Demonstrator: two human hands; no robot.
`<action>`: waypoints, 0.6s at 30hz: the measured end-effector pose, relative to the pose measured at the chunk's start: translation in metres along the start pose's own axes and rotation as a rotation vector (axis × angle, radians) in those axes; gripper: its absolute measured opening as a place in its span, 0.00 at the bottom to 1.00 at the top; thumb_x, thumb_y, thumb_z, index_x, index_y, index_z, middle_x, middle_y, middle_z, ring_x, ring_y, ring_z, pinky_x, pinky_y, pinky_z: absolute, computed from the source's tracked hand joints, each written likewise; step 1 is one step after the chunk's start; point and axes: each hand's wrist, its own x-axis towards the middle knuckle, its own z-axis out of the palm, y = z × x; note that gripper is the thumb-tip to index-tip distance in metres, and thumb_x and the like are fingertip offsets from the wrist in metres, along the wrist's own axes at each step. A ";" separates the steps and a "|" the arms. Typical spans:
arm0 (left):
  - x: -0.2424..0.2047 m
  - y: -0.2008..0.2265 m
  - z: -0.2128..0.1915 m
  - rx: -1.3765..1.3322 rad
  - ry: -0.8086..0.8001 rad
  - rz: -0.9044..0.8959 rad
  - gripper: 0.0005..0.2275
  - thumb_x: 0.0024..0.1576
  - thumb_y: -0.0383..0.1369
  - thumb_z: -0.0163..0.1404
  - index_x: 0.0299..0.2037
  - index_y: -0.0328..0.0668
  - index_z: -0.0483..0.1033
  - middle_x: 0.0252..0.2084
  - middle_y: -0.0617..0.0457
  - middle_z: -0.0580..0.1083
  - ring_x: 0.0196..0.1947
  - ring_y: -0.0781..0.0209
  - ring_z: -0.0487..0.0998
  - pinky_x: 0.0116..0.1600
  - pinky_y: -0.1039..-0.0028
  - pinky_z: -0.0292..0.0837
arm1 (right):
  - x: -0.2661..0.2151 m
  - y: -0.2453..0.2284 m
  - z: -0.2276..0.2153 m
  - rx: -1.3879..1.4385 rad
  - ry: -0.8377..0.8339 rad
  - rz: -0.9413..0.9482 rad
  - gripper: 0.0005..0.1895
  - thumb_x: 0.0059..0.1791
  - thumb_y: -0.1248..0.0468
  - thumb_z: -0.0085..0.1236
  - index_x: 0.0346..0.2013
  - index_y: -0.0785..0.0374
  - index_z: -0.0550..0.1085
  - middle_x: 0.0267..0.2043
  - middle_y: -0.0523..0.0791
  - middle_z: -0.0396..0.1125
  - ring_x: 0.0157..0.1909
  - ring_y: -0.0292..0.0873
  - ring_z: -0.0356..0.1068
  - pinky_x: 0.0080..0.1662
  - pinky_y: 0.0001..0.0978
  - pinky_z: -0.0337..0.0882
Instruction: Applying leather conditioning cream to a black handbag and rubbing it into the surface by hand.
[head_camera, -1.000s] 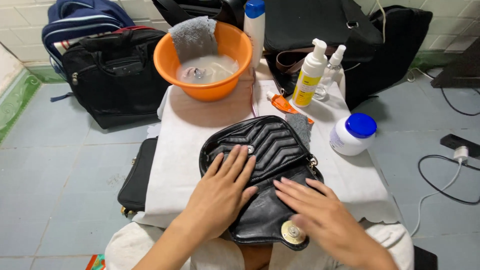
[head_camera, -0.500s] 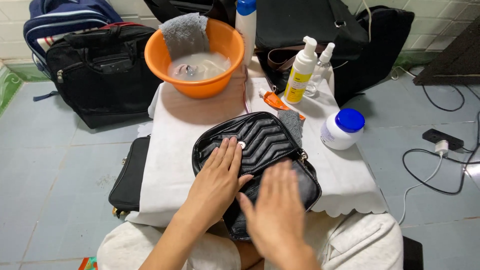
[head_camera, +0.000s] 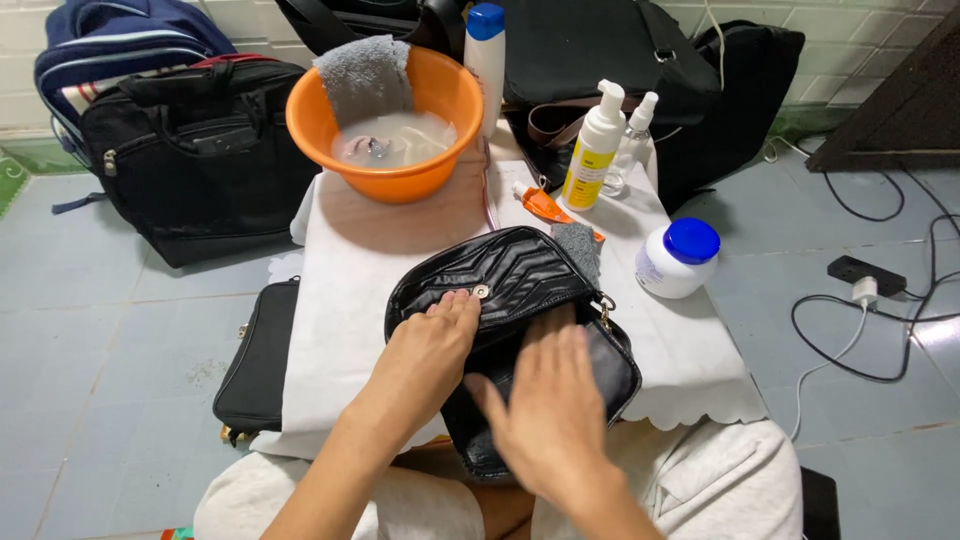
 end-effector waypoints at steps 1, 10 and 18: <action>0.000 -0.001 0.002 0.002 0.002 -0.002 0.18 0.53 0.28 0.47 0.51 0.23 0.69 0.55 0.31 0.76 0.54 0.47 0.80 0.45 0.68 0.79 | -0.002 -0.010 -0.004 -0.001 0.002 -0.003 0.46 0.56 0.37 0.37 0.53 0.87 0.65 0.63 0.73 0.57 0.71 0.72 0.51 0.74 0.58 0.42; -0.001 -0.003 -0.004 -0.123 0.007 -0.012 0.23 0.49 0.26 0.49 0.56 0.22 0.68 0.57 0.30 0.74 0.55 0.45 0.79 0.44 0.66 0.78 | -0.046 0.005 -0.022 0.290 0.142 -0.444 0.37 0.56 0.45 0.43 0.65 0.75 0.64 0.72 0.59 0.57 0.77 0.53 0.49 0.70 0.45 0.47; -0.002 0.000 -0.008 -0.087 0.017 -0.048 0.19 0.52 0.26 0.50 0.54 0.27 0.71 0.56 0.36 0.77 0.55 0.48 0.80 0.41 0.67 0.80 | -0.027 0.058 -0.003 0.019 0.136 -0.048 0.51 0.54 0.36 0.40 0.71 0.81 0.47 0.78 0.65 0.37 0.81 0.59 0.33 0.75 0.49 0.34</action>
